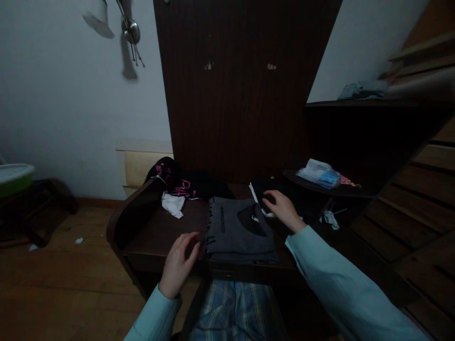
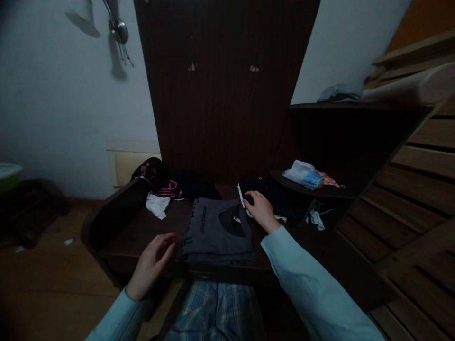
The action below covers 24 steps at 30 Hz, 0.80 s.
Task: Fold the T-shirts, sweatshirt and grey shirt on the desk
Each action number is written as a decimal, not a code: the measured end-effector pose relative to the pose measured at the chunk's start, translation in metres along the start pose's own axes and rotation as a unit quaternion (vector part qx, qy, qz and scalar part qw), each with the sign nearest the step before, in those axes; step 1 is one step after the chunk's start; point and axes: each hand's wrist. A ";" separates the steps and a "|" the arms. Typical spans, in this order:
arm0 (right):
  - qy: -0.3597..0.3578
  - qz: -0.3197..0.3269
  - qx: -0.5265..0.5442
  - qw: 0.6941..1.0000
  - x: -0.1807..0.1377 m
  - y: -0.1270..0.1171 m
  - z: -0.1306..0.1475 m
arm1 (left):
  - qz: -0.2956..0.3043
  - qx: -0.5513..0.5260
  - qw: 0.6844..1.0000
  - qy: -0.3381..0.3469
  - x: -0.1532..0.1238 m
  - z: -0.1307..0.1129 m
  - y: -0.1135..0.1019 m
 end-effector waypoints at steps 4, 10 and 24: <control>0.111 0.102 0.050 0.987 -0.053 0.004 -0.030 | 0.083 -0.020 0.996 0.012 -0.001 0.011 0.008; 0.278 0.256 0.295 0.878 -0.068 0.010 -0.044 | 0.028 -0.042 0.999 -0.013 -0.012 -0.002 0.046; 0.040 0.171 0.162 0.971 -0.036 0.034 0.000 | -0.062 -0.098 0.992 -0.054 -0.046 -0.018 0.072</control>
Point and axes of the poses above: each hand's wrist, its own x-axis towards the middle knuckle, its own y-axis out of the palm, z = x × y, and after that the axes turned 5 degrees about y, right-handed
